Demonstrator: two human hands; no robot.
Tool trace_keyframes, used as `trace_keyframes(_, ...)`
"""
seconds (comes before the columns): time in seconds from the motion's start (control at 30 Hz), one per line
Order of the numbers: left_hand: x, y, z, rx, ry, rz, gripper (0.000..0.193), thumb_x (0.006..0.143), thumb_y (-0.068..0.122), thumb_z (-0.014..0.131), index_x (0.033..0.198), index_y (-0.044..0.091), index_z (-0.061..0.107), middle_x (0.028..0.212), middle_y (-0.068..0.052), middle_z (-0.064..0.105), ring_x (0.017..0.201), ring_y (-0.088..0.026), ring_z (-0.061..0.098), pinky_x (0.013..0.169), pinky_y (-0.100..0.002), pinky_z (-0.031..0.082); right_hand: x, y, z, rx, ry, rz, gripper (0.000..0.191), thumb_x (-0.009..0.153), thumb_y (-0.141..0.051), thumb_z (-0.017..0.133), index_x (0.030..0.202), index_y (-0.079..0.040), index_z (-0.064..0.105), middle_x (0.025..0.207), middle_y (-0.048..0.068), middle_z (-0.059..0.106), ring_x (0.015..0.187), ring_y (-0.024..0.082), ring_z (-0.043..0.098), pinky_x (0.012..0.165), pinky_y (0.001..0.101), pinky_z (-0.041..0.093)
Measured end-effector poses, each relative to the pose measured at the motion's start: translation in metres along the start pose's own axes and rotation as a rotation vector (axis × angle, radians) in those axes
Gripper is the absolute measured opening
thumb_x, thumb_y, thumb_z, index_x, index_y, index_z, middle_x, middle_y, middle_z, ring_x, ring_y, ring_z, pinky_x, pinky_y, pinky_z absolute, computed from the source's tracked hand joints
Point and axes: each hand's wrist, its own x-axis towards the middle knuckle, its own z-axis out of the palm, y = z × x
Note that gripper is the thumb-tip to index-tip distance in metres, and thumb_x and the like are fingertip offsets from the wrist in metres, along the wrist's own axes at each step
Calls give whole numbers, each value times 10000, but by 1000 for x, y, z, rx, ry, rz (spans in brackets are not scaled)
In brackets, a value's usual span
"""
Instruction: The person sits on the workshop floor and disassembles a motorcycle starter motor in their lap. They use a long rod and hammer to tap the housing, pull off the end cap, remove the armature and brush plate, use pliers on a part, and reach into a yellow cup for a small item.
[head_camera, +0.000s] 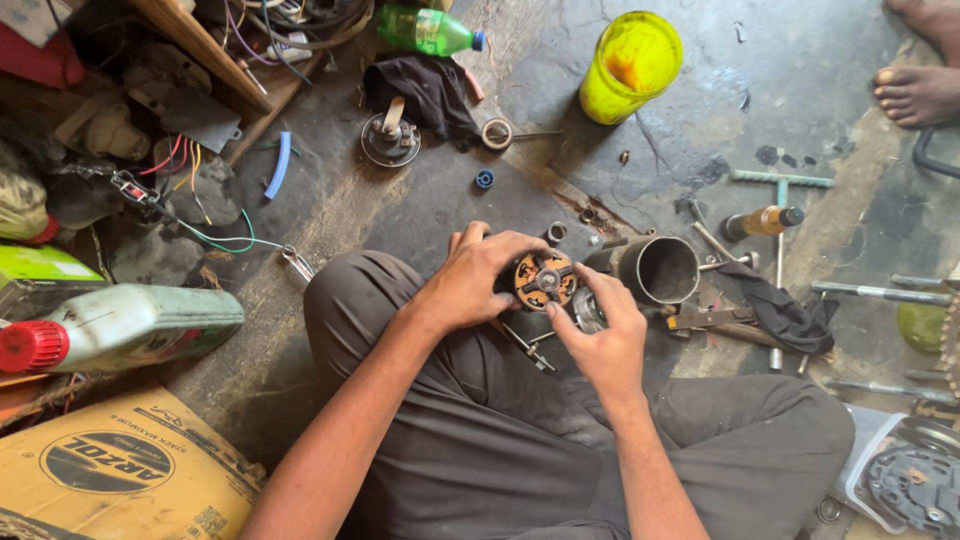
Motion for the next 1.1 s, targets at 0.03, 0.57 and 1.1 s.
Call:
trace_keyframes(0.03, 0, -2, 1, -6, 3, -7, 731, 603, 141, 909, 1278, 240, 647, 1277, 30, 698, 1147, -307, 533, 1022, -435, 377, 0, 0, 1, -4, -3, 6, 510, 774, -102, 844, 1245, 2, 677, 1159, 147, 709, 1063, 264, 700, 926, 347, 545)
trace_keyframes(0.57, 0, -7, 8, -18, 25, 2, 727, 591, 156, 915, 1265, 241, 657, 1256, 32, 708, 1176, -304, 526, 1023, -434, 375, -9, 21, 2, 35, -48, 108, 609, 746, -151, 877, 1284, -2, 632, 1108, 114, 696, 980, 224, 670, 838, 340, 529)
trace_keyframes(1.1, 0, -2, 7, 7, 19, -16, 782, 606, 107, 841, 1311, 204, 515, 1203, -60, 671, 1177, -331, 520, 1000, -451, 375, -25, 24, -64, 1523, -38, 801, 648, 956, -350, 430, 1420, 98, 502, 1275, 367, 593, 1168, 495, 600, 1040, 594, 479)
